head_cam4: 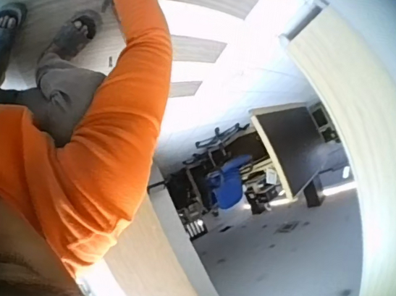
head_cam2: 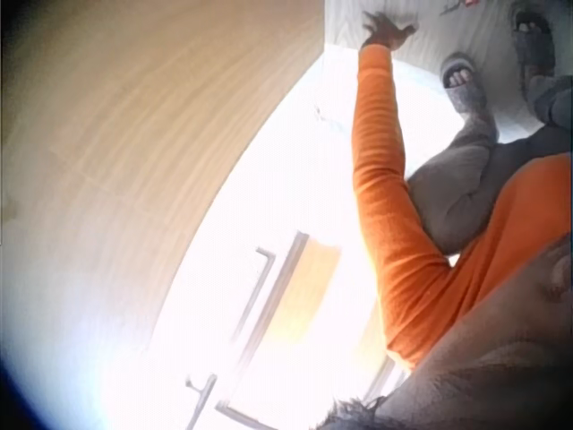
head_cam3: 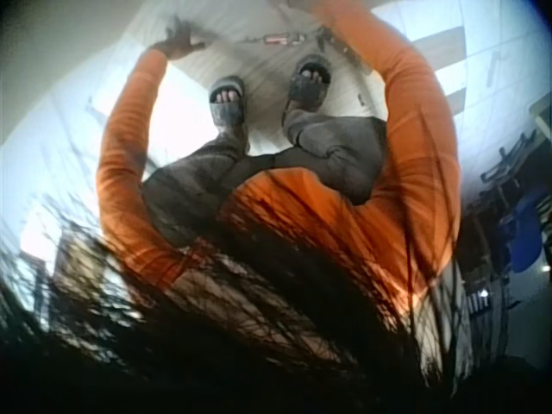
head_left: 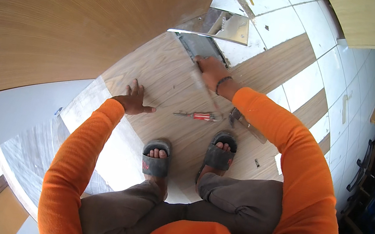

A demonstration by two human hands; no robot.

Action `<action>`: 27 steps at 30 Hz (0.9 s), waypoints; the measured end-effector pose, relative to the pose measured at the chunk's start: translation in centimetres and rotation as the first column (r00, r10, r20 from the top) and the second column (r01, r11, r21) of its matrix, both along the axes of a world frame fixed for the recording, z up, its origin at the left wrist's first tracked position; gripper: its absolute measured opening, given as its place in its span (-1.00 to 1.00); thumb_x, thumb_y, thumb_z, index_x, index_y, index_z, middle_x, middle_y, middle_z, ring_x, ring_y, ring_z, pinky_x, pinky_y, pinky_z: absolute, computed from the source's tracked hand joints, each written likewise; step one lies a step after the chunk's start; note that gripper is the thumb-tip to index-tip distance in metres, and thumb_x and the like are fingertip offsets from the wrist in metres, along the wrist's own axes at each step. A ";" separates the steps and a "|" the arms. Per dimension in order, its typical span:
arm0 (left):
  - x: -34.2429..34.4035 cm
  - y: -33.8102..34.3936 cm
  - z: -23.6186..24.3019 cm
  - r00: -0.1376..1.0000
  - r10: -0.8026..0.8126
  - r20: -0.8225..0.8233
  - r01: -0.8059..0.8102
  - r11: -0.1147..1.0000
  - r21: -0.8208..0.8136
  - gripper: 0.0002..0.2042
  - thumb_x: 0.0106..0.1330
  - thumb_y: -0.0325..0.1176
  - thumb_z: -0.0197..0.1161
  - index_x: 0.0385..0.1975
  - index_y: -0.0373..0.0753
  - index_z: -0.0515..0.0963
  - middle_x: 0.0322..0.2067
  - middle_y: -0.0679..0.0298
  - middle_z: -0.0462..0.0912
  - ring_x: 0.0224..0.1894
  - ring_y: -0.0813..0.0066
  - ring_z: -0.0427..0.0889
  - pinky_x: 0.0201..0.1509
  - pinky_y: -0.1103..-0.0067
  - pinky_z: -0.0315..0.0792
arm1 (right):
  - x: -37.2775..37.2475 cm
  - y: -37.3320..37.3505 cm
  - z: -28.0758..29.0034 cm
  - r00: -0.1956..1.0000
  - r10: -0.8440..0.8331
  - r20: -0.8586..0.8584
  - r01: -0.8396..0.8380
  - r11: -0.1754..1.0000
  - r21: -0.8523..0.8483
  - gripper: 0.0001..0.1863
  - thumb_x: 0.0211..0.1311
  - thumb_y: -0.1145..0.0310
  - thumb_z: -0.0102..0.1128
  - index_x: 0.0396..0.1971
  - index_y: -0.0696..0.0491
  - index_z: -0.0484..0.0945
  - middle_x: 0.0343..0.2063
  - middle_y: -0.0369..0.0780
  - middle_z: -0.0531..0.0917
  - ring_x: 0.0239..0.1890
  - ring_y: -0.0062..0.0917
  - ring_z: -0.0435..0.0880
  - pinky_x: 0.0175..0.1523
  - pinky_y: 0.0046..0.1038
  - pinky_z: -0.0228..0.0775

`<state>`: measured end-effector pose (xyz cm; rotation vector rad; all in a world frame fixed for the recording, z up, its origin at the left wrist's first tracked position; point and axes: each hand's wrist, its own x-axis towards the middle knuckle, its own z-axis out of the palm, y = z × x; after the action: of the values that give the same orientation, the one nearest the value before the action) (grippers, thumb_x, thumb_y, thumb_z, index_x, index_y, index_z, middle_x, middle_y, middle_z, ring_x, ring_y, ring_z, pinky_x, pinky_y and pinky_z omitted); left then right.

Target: The person uses a sanding block to smooth the edges of a metal cabinet hinge plate on a wooden surface. They then use a hammer to tap the hinge plate into place. Finally, the person walks to a storage area and rummages through a bin of supplies.

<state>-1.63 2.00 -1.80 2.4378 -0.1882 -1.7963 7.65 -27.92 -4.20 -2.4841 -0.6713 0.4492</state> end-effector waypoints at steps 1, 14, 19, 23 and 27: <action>0.0 0.1 -0.1 1.000 -0.002 0.000 0.002 1.000 -0.002 0.20 0.25 0.53 -0.06 0.49 -0.42 -0.39 0.48 -0.23 -0.62 0.55 -0.21 -0.41 0.55 0.01 -0.14 | -0.5 0.3 0.0 0.994 0.000 0.107 0.009 0.996 -0.085 -0.67 0.22 0.39 0.11 -0.02 0.14 0.57 -0.35 0.06 0.69 -0.23 0.06 0.67 -0.06 -0.02 0.51; 0.4 -0.4 -0.4 1.000 0.008 -0.014 -0.008 1.000 -0.020 0.23 0.22 0.53 0.00 0.49 -0.44 -0.38 0.49 -0.23 -0.58 0.54 -0.29 -0.41 0.56 0.07 -0.14 | 1.5 -2.0 -0.7 0.974 -0.221 -0.059 0.227 0.903 0.365 -0.70 0.31 0.19 0.15 -0.22 0.13 0.64 -0.26 0.11 0.66 -0.12 0.01 0.64 0.03 -0.09 0.47; 0.4 -0.2 0.3 1.000 0.015 -0.024 -0.015 1.000 0.004 0.24 0.21 0.53 0.00 0.49 -0.45 -0.38 0.49 -0.23 -0.58 0.54 -0.29 -0.41 0.56 0.07 -0.14 | 1.2 -0.5 2.7 0.983 -0.077 -0.164 0.082 0.996 0.027 -0.73 0.23 0.33 0.11 -0.13 0.13 0.61 -0.30 0.08 0.67 -0.17 0.02 0.66 -0.02 -0.09 0.51; 0.5 -0.6 0.7 0.999 -0.014 -0.039 0.014 1.000 0.012 0.19 0.27 0.52 -0.09 0.48 -0.44 -0.42 0.47 -0.23 -0.64 0.56 -0.17 -0.44 0.56 0.03 -0.16 | 0.4 0.0 1.6 0.999 0.036 -0.013 -0.036 0.999 0.000 -0.72 0.13 0.45 0.04 -0.17 0.19 0.59 -0.36 0.13 0.65 -0.19 0.05 0.66 -0.04 0.00 0.49; 0.2 0.3 0.7 0.999 0.014 -0.029 -0.014 1.000 -0.019 0.20 0.26 0.53 -0.08 0.48 -0.44 -0.42 0.48 -0.23 -0.64 0.56 -0.18 -0.44 0.56 0.03 -0.16 | 0.3 1.0 0.1 0.994 -0.108 -0.003 0.108 0.994 0.036 -0.76 0.21 0.42 0.08 -0.19 0.20 0.58 -0.34 0.12 0.66 -0.20 0.05 0.66 -0.07 -0.02 0.49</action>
<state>-1.47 2.26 -1.13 2.3921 -0.1847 -1.8145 7.93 -26.92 -4.07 -2.4716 -0.5370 0.3948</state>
